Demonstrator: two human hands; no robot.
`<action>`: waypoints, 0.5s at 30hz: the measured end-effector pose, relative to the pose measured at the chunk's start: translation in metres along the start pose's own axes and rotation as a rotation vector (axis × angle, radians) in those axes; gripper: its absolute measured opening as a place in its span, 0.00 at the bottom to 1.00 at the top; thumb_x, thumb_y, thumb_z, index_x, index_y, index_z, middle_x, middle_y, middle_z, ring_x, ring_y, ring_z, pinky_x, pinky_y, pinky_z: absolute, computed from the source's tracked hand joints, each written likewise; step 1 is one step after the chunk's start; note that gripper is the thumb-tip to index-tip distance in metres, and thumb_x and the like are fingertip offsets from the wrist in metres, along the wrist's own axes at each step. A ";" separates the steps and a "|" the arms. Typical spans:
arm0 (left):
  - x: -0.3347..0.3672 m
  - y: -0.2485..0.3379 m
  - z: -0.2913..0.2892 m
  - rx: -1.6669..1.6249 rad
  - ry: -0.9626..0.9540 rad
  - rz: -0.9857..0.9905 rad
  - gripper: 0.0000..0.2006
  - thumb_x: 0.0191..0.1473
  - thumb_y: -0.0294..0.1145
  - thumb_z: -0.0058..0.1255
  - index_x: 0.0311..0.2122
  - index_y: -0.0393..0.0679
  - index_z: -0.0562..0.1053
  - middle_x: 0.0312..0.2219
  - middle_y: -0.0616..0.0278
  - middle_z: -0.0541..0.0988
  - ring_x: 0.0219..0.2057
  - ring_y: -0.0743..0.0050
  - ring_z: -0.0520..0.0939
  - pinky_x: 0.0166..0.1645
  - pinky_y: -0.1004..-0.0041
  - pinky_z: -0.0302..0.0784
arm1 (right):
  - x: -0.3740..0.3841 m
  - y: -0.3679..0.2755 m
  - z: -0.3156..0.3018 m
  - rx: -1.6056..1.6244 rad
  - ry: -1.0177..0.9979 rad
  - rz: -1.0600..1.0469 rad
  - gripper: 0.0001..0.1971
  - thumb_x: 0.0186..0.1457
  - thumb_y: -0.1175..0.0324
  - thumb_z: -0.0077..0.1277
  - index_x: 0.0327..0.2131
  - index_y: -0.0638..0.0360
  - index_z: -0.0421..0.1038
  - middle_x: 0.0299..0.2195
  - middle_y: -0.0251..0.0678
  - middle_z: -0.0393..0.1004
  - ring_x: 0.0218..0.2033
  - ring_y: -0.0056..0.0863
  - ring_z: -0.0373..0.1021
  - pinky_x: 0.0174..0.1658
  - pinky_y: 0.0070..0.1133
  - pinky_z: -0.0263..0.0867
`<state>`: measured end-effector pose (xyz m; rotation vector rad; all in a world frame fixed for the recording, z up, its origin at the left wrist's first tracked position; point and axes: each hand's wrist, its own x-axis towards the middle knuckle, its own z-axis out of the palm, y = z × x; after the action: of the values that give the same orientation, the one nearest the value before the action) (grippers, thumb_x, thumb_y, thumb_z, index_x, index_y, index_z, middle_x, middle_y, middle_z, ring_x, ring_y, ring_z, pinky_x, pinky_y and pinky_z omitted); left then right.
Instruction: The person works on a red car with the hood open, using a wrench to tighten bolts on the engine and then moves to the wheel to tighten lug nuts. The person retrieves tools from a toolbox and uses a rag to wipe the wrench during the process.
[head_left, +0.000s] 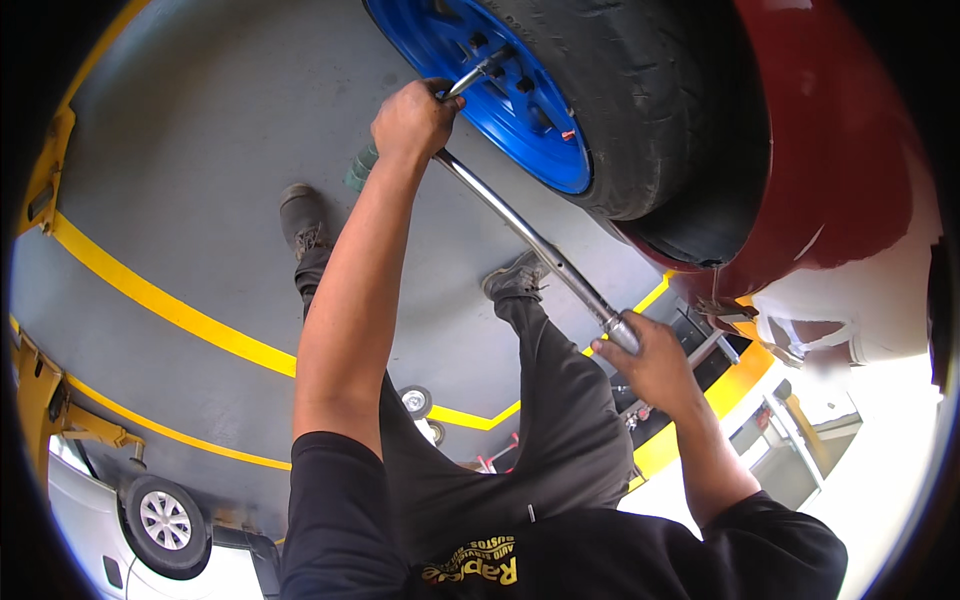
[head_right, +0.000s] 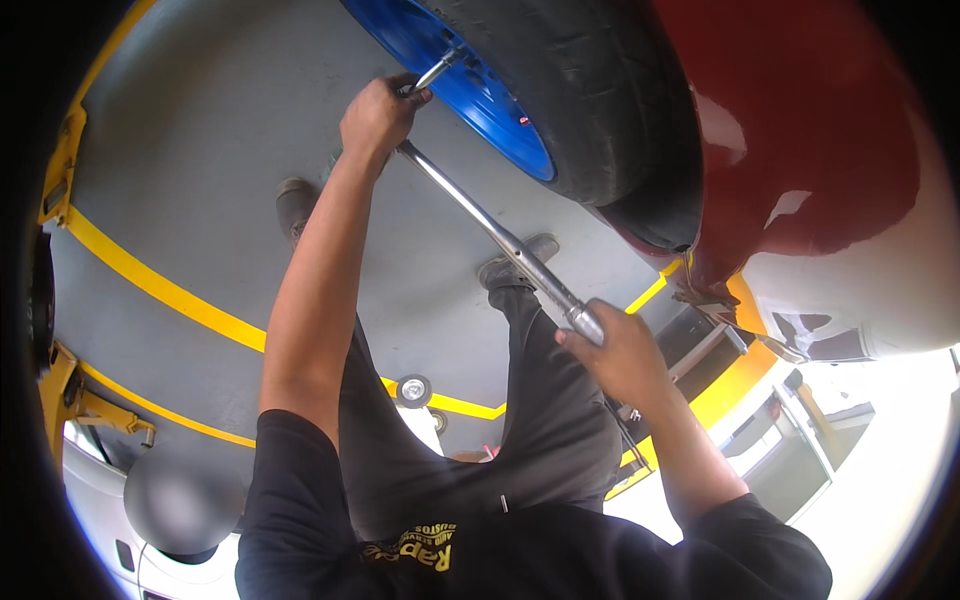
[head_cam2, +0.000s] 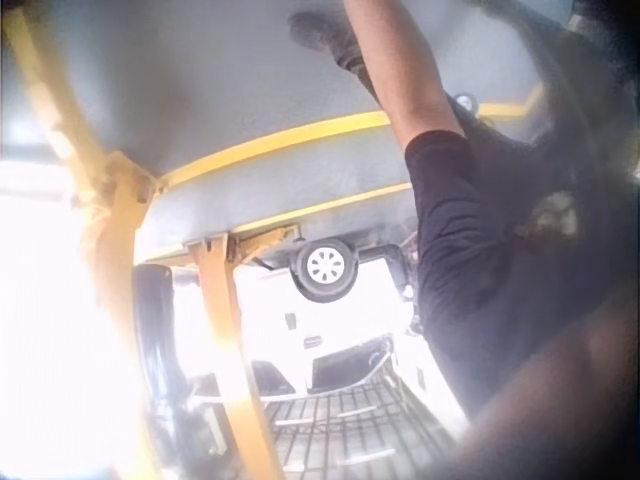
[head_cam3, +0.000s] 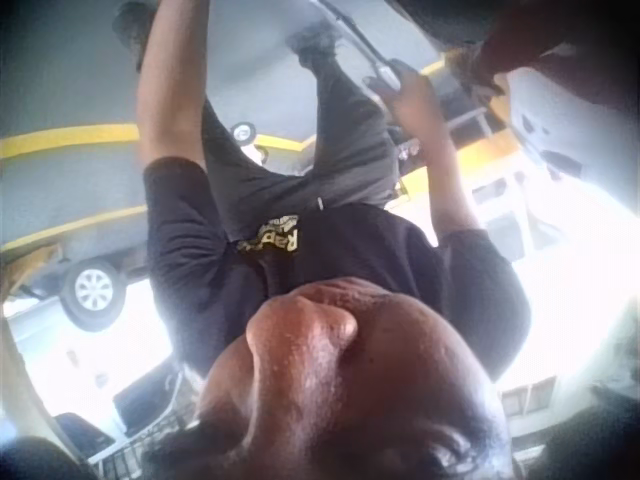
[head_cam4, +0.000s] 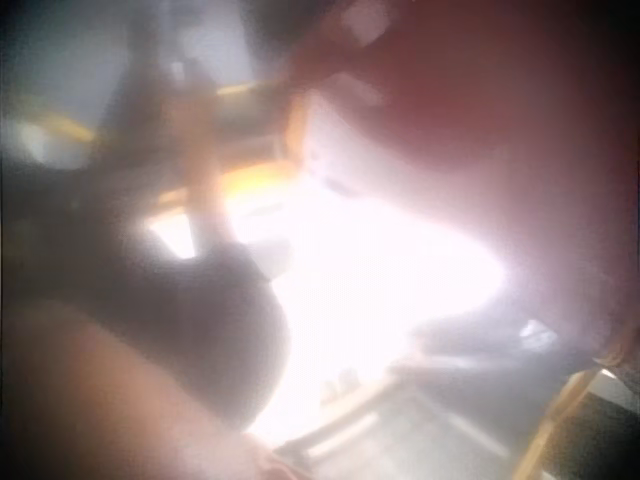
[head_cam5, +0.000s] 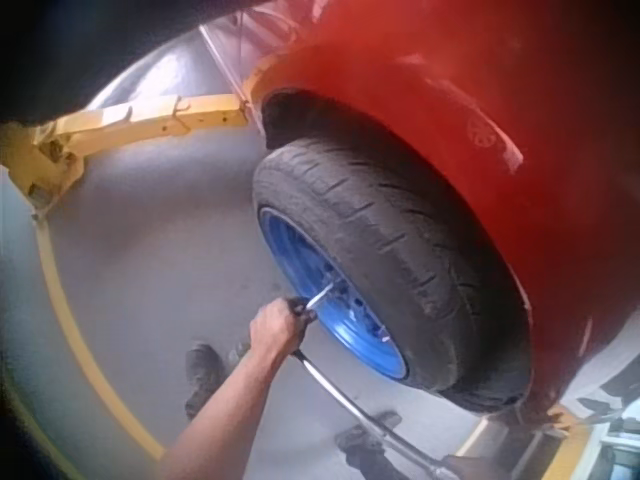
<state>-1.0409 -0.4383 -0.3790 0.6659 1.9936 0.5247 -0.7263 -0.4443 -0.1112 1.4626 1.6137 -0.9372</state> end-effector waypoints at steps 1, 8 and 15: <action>0.003 0.000 -0.002 -0.011 -0.020 0.011 0.19 0.57 0.56 0.58 0.50 0.60 0.83 0.42 0.59 0.86 0.47 0.53 0.84 0.50 0.59 0.78 | 0.004 -0.004 0.002 -0.036 0.025 0.004 0.21 0.54 0.51 0.62 0.37 0.63 0.74 0.29 0.53 0.77 0.35 0.53 0.75 0.41 0.40 0.69; 0.013 0.005 -0.018 0.265 -0.258 -0.011 0.29 0.59 0.66 0.50 0.50 0.53 0.82 0.46 0.57 0.85 0.50 0.52 0.83 0.53 0.59 0.77 | 0.118 0.029 0.116 -0.054 0.137 0.115 0.14 0.54 0.61 0.56 0.39 0.60 0.77 0.37 0.53 0.80 0.43 0.56 0.75 0.48 0.41 0.71; 0.011 0.006 -0.008 0.346 -0.218 -0.029 0.32 0.61 0.71 0.41 0.54 0.57 0.80 0.47 0.58 0.84 0.51 0.55 0.83 0.56 0.58 0.77 | 0.121 0.048 0.124 -0.084 0.176 0.043 0.20 0.52 0.56 0.59 0.46 0.55 0.78 0.39 0.50 0.81 0.44 0.54 0.76 0.51 0.42 0.72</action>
<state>-1.0509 -0.4270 -0.3792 0.8647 1.8978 0.0810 -0.6798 -0.4972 -0.2768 1.5508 1.7184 -0.7240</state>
